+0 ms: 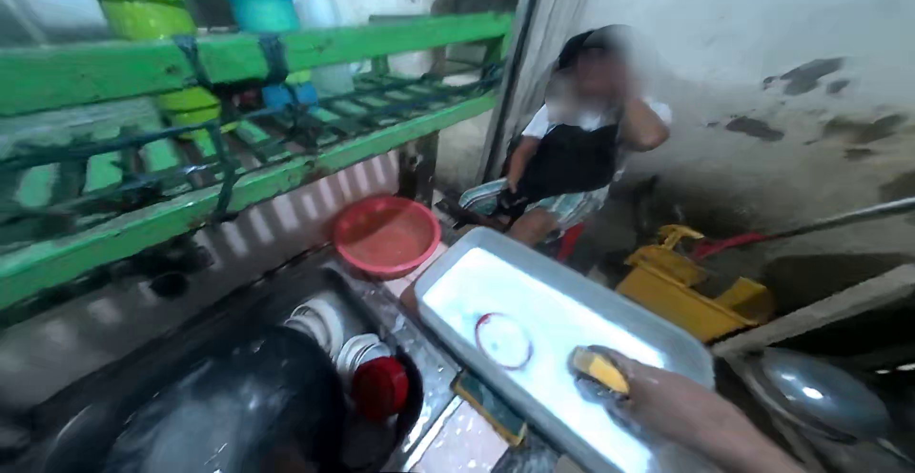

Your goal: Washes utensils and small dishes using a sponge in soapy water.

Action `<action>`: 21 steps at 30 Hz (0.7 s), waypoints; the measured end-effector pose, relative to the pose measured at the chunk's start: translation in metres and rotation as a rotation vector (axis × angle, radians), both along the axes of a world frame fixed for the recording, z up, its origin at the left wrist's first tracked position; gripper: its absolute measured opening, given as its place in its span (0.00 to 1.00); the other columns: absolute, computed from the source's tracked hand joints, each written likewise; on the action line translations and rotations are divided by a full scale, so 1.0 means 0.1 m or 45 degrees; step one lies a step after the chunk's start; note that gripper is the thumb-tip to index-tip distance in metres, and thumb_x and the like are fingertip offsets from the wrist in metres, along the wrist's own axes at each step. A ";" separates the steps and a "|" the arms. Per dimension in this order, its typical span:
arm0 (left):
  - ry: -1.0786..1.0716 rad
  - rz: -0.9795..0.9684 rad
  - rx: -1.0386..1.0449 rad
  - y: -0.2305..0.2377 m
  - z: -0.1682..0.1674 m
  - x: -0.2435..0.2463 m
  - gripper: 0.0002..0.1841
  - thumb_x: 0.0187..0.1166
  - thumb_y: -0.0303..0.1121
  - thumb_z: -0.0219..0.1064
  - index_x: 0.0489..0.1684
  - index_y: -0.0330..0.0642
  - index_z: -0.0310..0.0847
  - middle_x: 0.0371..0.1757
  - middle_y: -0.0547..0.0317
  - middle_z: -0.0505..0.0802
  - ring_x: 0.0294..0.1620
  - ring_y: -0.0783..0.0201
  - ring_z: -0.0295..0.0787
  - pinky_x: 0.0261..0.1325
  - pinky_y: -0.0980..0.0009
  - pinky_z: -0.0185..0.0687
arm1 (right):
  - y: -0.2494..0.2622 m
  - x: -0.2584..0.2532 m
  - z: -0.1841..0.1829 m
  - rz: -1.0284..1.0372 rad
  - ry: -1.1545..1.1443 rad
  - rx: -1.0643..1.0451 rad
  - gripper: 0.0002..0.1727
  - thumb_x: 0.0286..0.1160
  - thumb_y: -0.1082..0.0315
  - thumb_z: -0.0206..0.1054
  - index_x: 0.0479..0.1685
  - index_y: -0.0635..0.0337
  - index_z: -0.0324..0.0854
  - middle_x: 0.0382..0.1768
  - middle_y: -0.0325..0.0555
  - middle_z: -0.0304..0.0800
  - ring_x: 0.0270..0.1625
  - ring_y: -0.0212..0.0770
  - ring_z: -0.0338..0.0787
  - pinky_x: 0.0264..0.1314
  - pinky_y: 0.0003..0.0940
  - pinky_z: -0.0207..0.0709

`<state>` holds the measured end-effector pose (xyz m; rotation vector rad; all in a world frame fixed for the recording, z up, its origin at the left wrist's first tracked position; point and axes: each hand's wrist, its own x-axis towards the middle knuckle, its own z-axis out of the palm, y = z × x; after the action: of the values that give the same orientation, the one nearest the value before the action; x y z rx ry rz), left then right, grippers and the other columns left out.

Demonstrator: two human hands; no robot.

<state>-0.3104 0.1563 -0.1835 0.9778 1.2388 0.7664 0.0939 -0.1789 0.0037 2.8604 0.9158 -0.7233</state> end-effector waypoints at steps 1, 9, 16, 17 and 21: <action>-0.272 -0.009 -0.021 0.03 0.00 0.07 0.22 0.94 0.40 0.44 0.63 0.29 0.76 0.48 0.47 0.91 0.43 0.60 0.90 0.45 0.62 0.88 | -0.02 0.02 -0.05 0.011 0.005 0.025 0.45 0.64 0.46 0.78 0.87 0.36 0.66 0.61 0.62 0.91 0.61 0.71 0.90 0.58 0.79 0.78; 0.462 -1.301 0.579 0.20 1.14 1.22 0.16 0.84 0.27 0.62 0.66 0.32 0.85 0.69 0.44 0.88 0.73 0.56 0.83 0.81 0.60 0.73 | 0.03 0.06 0.04 -0.007 0.108 0.048 0.45 0.64 0.52 0.81 0.87 0.42 0.65 0.63 0.67 0.88 0.63 0.74 0.88 0.61 0.81 0.74; 1.332 -2.013 0.731 0.24 0.92 1.70 0.31 0.74 0.29 0.71 0.80 0.34 0.72 0.81 0.36 0.77 0.83 0.38 0.70 0.84 0.40 0.65 | 0.10 -0.05 0.18 -0.023 0.116 -0.020 0.44 0.68 0.49 0.77 0.89 0.37 0.64 0.65 0.65 0.88 0.64 0.73 0.88 0.61 0.80 0.75; 1.396 -2.018 0.692 0.21 0.99 1.75 0.28 0.77 0.30 0.69 0.78 0.33 0.73 0.79 0.35 0.79 0.81 0.37 0.73 0.82 0.39 0.67 | 0.11 -0.09 0.22 -0.033 0.112 -0.021 0.44 0.69 0.49 0.77 0.89 0.37 0.64 0.65 0.64 0.89 0.64 0.73 0.88 0.61 0.80 0.75; 1.553 -2.120 0.731 0.19 1.05 1.84 0.23 0.82 0.36 0.66 0.70 0.30 0.79 0.72 0.31 0.84 0.75 0.33 0.79 0.75 0.33 0.72 | 0.12 -0.15 0.32 -0.067 0.112 -0.012 0.42 0.70 0.49 0.75 0.89 0.37 0.65 0.66 0.61 0.89 0.65 0.69 0.88 0.63 0.77 0.76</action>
<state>-0.1260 0.1750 -0.0784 2.5498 0.5939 -1.0316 0.0787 -0.1668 0.0353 2.8752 0.8475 -0.8626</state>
